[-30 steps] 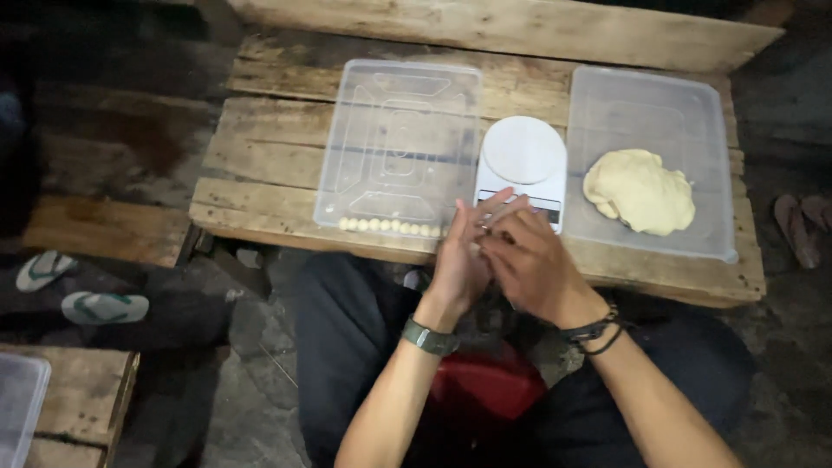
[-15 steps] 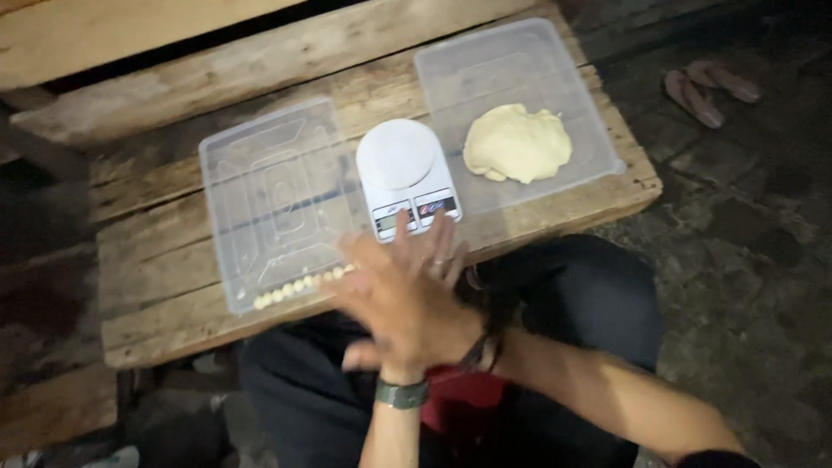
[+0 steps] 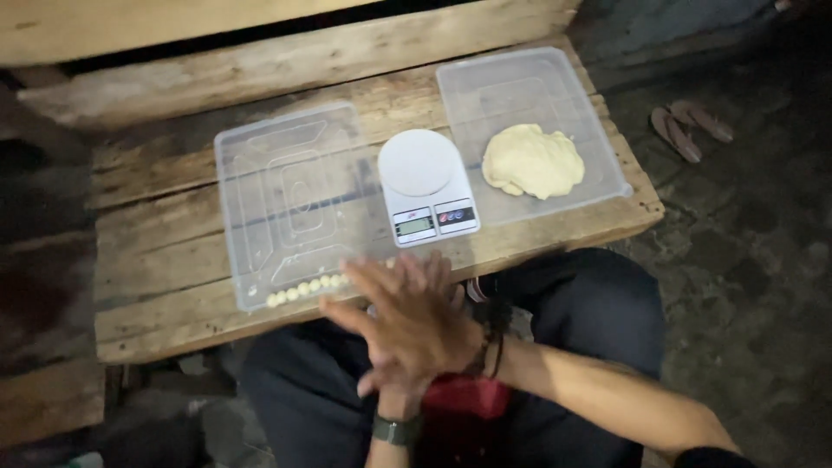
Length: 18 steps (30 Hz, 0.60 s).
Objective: The person is portioning out chocolate dough using a digital scale and rolling it into small, uniform balls.
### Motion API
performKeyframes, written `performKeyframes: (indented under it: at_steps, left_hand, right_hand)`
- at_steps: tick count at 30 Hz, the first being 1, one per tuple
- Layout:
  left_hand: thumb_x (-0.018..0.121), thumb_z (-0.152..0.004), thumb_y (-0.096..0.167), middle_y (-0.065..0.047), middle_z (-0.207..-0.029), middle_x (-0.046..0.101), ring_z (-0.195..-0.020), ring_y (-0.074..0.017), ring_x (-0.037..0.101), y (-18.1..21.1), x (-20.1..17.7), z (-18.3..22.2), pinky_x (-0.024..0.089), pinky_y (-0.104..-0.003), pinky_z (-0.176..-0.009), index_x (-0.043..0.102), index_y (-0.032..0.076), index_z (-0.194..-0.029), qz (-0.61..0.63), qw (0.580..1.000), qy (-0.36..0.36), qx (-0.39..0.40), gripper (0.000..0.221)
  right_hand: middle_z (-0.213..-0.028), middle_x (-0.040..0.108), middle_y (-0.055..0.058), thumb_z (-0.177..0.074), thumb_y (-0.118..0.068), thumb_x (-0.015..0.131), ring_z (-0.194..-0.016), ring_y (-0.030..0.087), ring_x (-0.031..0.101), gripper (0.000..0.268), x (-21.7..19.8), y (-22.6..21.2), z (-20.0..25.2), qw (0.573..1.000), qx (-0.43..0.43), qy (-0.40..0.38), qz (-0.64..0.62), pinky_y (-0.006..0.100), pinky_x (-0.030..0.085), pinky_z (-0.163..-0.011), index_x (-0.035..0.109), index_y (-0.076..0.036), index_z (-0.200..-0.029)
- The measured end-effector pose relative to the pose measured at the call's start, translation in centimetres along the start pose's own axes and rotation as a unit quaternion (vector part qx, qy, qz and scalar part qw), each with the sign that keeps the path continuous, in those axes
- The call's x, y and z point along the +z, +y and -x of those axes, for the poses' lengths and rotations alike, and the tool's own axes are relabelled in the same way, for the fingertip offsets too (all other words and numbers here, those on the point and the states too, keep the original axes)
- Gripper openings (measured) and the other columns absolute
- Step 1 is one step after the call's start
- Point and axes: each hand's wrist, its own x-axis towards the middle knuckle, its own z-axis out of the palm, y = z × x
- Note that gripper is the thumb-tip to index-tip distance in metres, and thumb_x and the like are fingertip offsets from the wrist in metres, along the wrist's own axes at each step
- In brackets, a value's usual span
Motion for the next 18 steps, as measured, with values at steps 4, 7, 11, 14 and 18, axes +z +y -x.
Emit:
performKeyframes:
  at_steps: [4, 7, 11, 14, 18]
  left_hand:
    - [0.033, -0.093, 0.081, -0.017, -0.167, 0.028, -0.155, -0.0345, 0.026, 0.4, 0.6, -0.6, 0.02, -0.054, -0.126, 0.033, 0.019, -0.161, 0.017, 1.0, 0.001, -0.013, 0.092]
    - [0.032, -0.088, 0.086, -0.021, -0.167, 0.027, -0.156, -0.0366, 0.025, 1.9, 0.9, -1.1, 0.019, -0.055, -0.126, 0.034, 0.019, -0.16, 0.016, 1.0, -0.002, -0.011, 0.098]
    - [0.031, -0.084, 0.091, -0.026, -0.167, 0.025, -0.157, -0.0386, 0.024, 1.2, -0.3, -0.7, 0.019, -0.056, -0.127, 0.035, 0.019, -0.159, 0.008, 1.0, -0.002, -0.009, 0.104]
    - [0.057, -0.103, 0.038, -0.002, -0.141, 0.056, -0.14, -0.0133, 0.046, -1.2, -4.0, -0.6, 0.015, -0.037, -0.132, 0.05, 0.012, -0.145, 0.301, 0.952, 0.063, -0.007, 0.05]
    - [0.031, -0.092, 0.081, -0.015, -0.166, 0.016, -0.157, -0.0295, 0.015, -2.2, -5.6, -1.7, 0.01, -0.054, -0.129, 0.038, 0.034, -0.157, 0.066, 0.989, -0.105, -0.074, 0.08]
  right_hand:
    - [-0.174, -0.006, 0.013, -0.097, -0.075, 0.034, -0.161, 0.037, -0.015, 0.095, 5.5, -5.1, 0.0, 0.923, 0.364, 0.121, 0.025, 0.061, -0.009, -0.131, 0.005, -0.018, -0.167]
    - [-0.148, 0.049, 0.04, -0.107, -0.047, 0.029, -0.137, 0.047, 0.056, 0.057, -0.7, -3.3, 0.7, 0.974, -0.153, -0.107, -0.131, 0.059, 0.035, -0.118, 0.058, -0.01, -0.141]
    - [-0.149, 0.045, 0.032, -0.099, -0.063, 0.023, -0.136, 0.044, 0.054, 0.073, -0.6, 0.2, 1.6, 0.985, -0.145, -0.064, -0.064, 0.059, 0.031, -0.115, 0.055, -0.014, -0.144]
    - [-0.151, 0.04, 0.02, -0.087, -0.087, 0.013, -0.136, 0.039, 0.05, 0.098, -0.1, 0.4, 1.8, 0.994, -0.078, 0.018, 0.068, 0.059, 0.026, -0.111, 0.051, -0.021, -0.148]
    - [-0.147, 0.044, 0.015, -0.094, -0.077, 0.008, -0.131, 0.034, 0.048, 0.084, -1.9, -3.1, 0.9, 0.991, -0.13, -0.005, -0.025, 0.078, 0.022, -0.109, 0.059, -0.025, -0.136]
